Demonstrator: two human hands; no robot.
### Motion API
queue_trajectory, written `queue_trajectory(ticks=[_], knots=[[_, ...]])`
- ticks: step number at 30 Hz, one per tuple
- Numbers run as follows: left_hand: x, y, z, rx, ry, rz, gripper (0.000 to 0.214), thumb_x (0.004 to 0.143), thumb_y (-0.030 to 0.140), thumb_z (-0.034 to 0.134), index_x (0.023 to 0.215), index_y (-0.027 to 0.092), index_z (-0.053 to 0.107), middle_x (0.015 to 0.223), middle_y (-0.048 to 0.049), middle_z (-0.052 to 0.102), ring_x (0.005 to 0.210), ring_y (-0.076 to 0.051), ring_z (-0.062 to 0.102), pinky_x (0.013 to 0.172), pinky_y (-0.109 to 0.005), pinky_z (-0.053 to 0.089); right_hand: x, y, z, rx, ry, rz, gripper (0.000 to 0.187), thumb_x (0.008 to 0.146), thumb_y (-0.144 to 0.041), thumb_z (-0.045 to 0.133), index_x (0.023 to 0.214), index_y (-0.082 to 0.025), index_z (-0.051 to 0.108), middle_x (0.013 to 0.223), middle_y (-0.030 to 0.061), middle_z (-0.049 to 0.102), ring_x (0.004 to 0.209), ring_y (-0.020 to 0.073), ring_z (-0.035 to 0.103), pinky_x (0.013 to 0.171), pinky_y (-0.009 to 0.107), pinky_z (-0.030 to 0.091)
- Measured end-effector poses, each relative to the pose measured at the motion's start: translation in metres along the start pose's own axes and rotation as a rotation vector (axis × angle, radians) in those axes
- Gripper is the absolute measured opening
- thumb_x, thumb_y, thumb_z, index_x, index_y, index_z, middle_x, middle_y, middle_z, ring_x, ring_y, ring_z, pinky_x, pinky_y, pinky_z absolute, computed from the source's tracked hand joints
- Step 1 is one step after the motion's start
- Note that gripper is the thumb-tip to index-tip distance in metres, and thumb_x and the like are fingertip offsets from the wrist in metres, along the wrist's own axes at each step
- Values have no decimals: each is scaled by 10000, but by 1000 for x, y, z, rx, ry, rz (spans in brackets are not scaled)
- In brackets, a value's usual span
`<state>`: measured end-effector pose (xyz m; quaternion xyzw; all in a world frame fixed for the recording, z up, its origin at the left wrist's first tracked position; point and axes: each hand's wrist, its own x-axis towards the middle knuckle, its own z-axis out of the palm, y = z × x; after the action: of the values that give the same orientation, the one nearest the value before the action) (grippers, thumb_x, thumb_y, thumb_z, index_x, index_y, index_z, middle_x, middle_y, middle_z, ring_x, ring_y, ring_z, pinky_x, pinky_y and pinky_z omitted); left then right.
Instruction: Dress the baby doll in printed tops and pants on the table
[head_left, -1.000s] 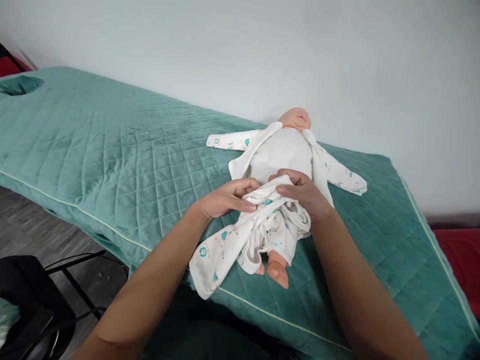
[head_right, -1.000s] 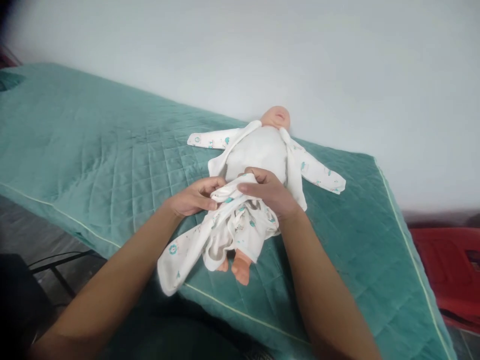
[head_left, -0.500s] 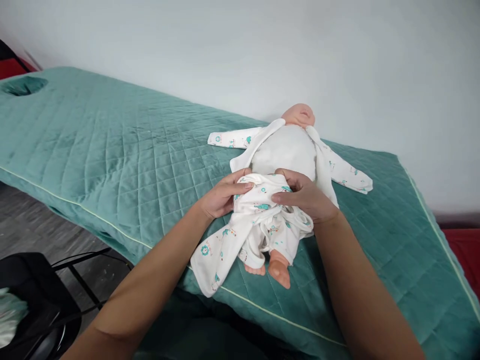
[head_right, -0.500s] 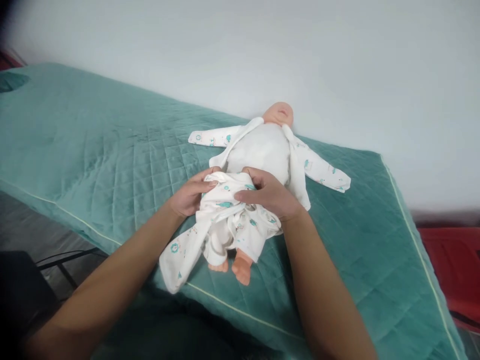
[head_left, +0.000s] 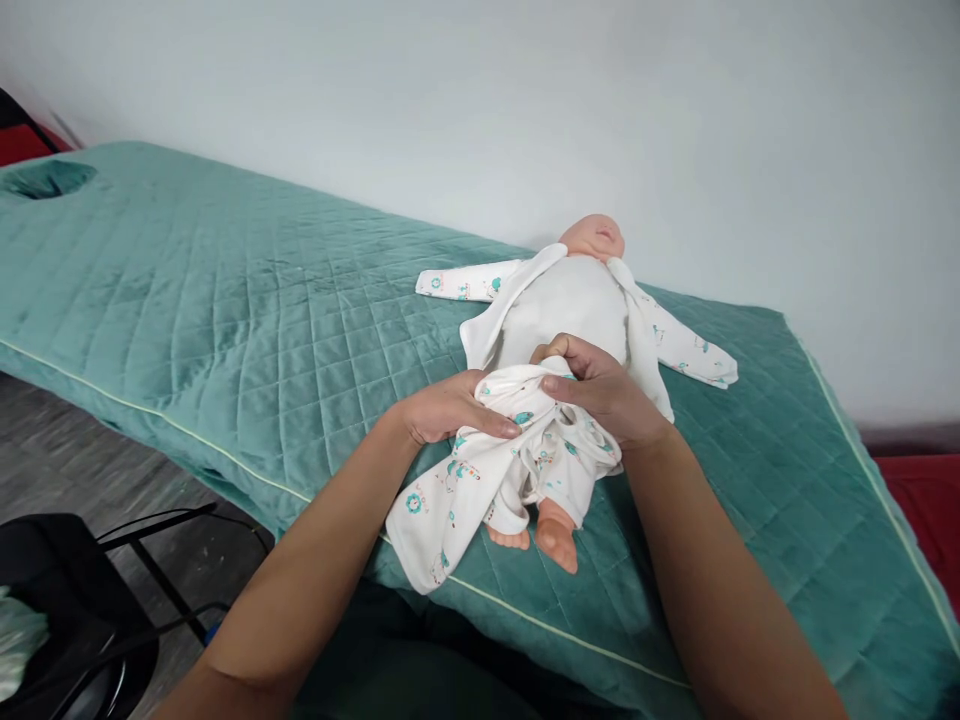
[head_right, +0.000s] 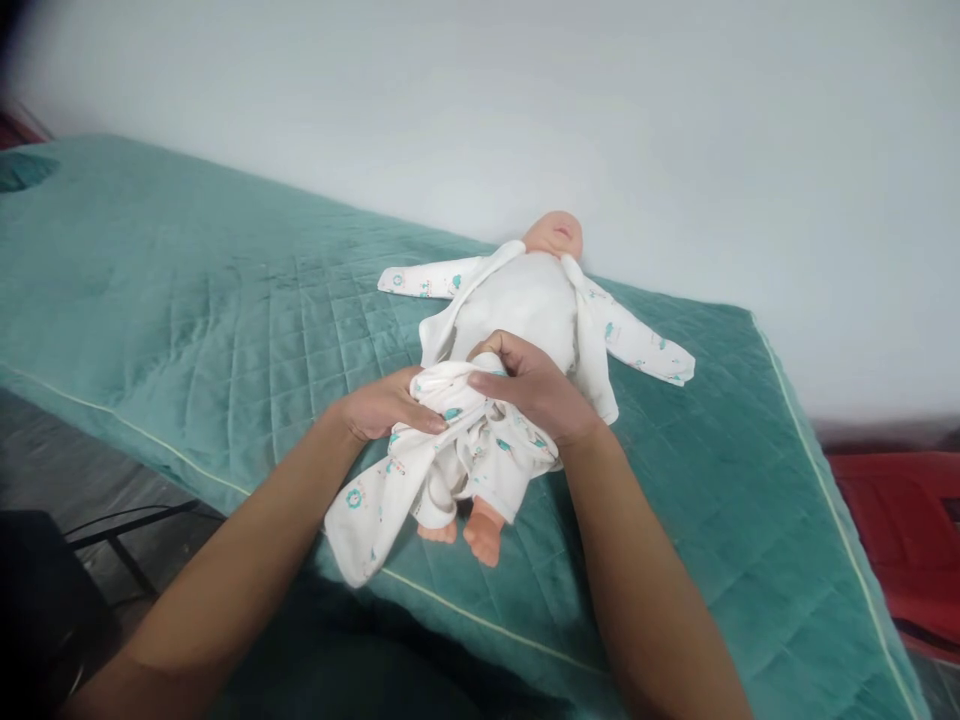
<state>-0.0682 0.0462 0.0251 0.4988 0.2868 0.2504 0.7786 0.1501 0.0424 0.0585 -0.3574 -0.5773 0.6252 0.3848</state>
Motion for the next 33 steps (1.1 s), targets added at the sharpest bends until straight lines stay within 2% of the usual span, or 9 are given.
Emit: queue_trajectory(ticks=[4,8,13,17,21,23,26,31,33], knots=[[0,-6,0,-90,87,54,546,590,417,934,992,110,728,675,-12,661,513,-88,533,488,-207,434,1,-6,1,-215,-55,50,306,776,-415,811,849,-197,608,783,-29,577,697,121,511,598,231,386],[3,-9,0,-122,144,104,524,584,461,930,914,105,733,740,-44,693,586,-122,596,556,-230,489,2,-17,9,-375,-223,128,322,800,-470,771,933,-182,715,869,5,688,767,159,594,668,267,449],[4,-11,0,-106,187,131,510,612,495,910,893,104,742,732,-48,706,585,-126,606,568,-229,486,-2,-22,16,-451,-258,233,352,740,-432,819,992,-192,768,930,20,757,842,204,667,718,293,497],[4,-11,0,-124,172,151,532,628,468,907,989,109,751,832,-77,744,673,-161,657,631,-248,510,-4,-15,9,-300,-180,202,288,712,-333,823,947,-180,756,850,4,739,742,167,643,673,279,494],[1,-8,-1,-66,103,124,587,607,445,923,1059,114,749,878,-80,744,668,-148,640,592,-231,484,-1,-8,4,-31,26,156,180,678,-251,773,822,-166,705,611,-38,616,518,100,503,499,232,398],[-1,-6,-2,-1,39,77,556,558,396,950,988,101,755,808,-64,724,626,-132,604,540,-217,444,0,-8,5,76,103,138,126,670,-234,733,751,-177,655,556,-52,561,474,89,453,460,224,360],[-2,-7,-4,49,14,30,464,520,344,965,842,95,742,685,-33,670,556,-107,540,481,-210,381,0,-9,9,171,127,153,135,690,-251,717,741,-190,607,610,-38,582,535,110,509,507,233,409],[3,-14,-3,-51,160,103,461,612,476,909,841,123,720,597,0,607,447,-75,460,429,-213,345,-2,-10,14,6,105,162,246,759,-369,776,814,-200,607,738,-32,617,656,127,559,581,243,444],[5,-15,-1,-93,189,134,465,646,497,888,876,129,723,629,-10,635,473,-89,511,459,-214,399,-2,-12,14,-124,7,138,283,749,-392,804,888,-197,653,817,-16,658,720,140,592,619,251,465]])
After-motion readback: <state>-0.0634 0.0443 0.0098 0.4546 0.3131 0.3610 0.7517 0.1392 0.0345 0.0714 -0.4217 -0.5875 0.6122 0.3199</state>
